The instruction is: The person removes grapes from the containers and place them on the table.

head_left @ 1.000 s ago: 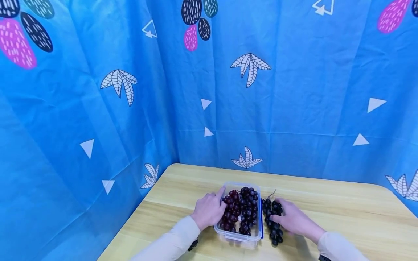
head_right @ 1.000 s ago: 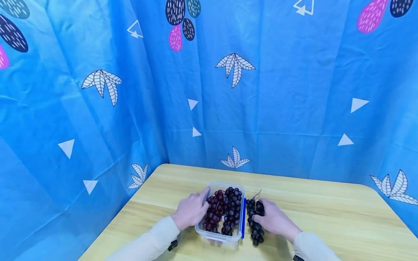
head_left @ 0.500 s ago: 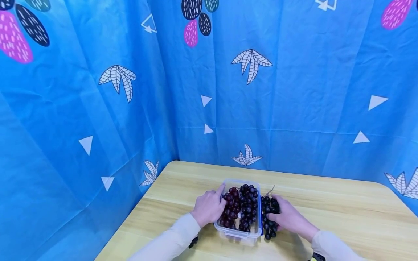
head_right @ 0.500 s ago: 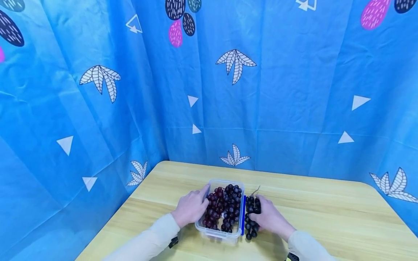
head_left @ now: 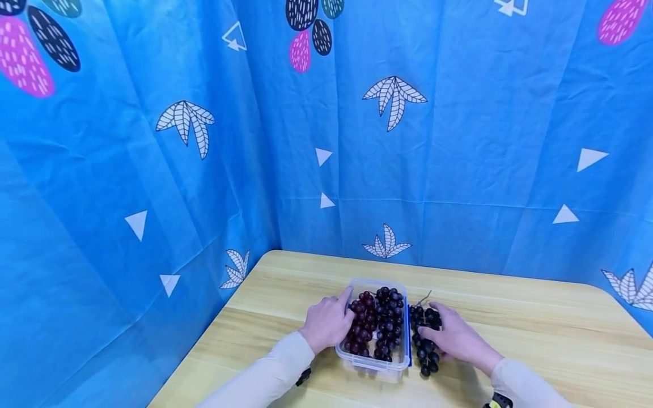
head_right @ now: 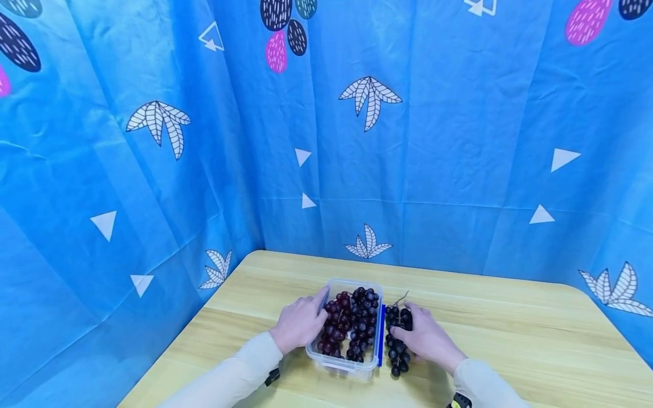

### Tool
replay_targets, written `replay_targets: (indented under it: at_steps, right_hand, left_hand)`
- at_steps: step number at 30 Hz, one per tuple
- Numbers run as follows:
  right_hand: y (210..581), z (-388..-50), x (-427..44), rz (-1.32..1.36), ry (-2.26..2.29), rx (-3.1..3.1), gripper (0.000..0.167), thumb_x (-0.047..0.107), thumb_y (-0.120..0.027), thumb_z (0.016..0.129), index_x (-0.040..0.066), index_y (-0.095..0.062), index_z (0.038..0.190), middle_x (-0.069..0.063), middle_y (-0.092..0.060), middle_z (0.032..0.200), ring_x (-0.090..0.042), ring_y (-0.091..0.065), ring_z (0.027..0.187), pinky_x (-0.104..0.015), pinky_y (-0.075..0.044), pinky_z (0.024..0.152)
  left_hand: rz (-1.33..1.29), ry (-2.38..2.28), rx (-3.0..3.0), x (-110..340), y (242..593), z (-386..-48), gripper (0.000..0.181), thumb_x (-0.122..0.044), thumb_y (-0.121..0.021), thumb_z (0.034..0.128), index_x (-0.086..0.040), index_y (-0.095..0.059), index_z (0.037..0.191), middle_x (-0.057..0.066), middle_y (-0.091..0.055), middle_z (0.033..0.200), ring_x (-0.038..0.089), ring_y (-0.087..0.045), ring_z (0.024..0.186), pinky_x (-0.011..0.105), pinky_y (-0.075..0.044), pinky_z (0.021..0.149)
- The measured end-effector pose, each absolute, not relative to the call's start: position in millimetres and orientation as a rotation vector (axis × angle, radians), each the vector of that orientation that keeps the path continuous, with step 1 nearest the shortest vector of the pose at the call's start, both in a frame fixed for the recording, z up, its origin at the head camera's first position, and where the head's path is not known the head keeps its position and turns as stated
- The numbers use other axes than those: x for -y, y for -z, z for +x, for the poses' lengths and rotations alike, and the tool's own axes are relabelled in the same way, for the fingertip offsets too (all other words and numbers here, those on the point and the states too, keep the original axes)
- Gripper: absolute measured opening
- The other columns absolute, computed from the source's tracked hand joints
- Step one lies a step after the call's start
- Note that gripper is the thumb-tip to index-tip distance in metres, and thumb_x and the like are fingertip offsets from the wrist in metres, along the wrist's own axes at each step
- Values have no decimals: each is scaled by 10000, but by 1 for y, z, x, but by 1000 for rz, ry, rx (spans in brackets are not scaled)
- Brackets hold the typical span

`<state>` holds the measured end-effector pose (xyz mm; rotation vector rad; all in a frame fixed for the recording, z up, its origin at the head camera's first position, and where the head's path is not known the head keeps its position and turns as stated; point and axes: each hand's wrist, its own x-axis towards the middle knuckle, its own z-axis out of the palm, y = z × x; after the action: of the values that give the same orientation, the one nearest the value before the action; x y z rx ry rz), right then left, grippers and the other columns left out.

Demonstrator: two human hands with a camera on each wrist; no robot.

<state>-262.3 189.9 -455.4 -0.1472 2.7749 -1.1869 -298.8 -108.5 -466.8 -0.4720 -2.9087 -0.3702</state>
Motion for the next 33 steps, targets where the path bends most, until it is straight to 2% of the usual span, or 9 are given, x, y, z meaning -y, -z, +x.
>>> replay_targets:
  at_steps: [3,7,10,13,19,24,33]
  right_hand:
    - [451,-264,-194,-193,1017,-2887,810,410,-663,945,-5,-314,1546,-441,-252,1509,-418,-681,811,-531,-579,716]
    - [445,-265,-197,-236,837,-2996,757,460,-644,943,10,-410,1505,-402,-327,1493,-548,-573,1136,-712,-462,899]
    - [440,-266,-196,-249,808,-3024,712,430,-659,937,24,-452,1484,-370,-380,1467,-512,-610,1084,-692,-492,861]
    - [436,-266,-194,-278,786,-3052,662,400,-665,934,33,-492,1457,-337,-420,1448,-522,-593,1116,-684,-490,872]
    - [428,-268,-184,-344,781,-3079,551,329,-682,916,65,-570,1386,-302,-458,1441,-523,-531,1219,-677,-462,936]
    - [422,-271,-175,-460,775,-3103,484,277,-696,903,71,-616,1333,-243,-536,1377,-464,-548,1206,-634,-468,959]
    - [413,-277,-159,-625,791,-3084,450,228,-680,910,73,-623,1329,-163,-553,1382,-418,-519,1267,-613,-434,1034]
  left_hand:
    - [-469,381,2912,108,467,-299,597,-370,-418,1014,-177,-359,1576,148,-695,1172,296,-677,1027,459,-571,714]
    - [-465,391,2915,108,468,-299,596,-371,-410,1016,-178,-357,1577,150,-694,1181,298,-677,1028,452,-568,693]
    - [-465,390,2914,108,467,-299,594,-370,-402,1016,-179,-359,1577,149,-694,1190,300,-678,1034,448,-567,692]
    - [-465,388,2914,108,467,-300,593,-366,-403,1013,-180,-363,1575,145,-696,1184,299,-679,1032,450,-566,699]
    - [-465,377,2919,108,465,-299,596,-365,-407,1013,-181,-358,1577,143,-701,1162,297,-682,1009,444,-562,681]
    - [-469,373,2923,107,466,-300,599,-368,-415,1016,-176,-351,1580,151,-700,1150,298,-685,980,426,-558,645]
    - [-462,378,2937,108,466,-300,596,-368,-404,1020,-183,-341,1583,148,-704,1143,289,-688,969,435,-567,666]
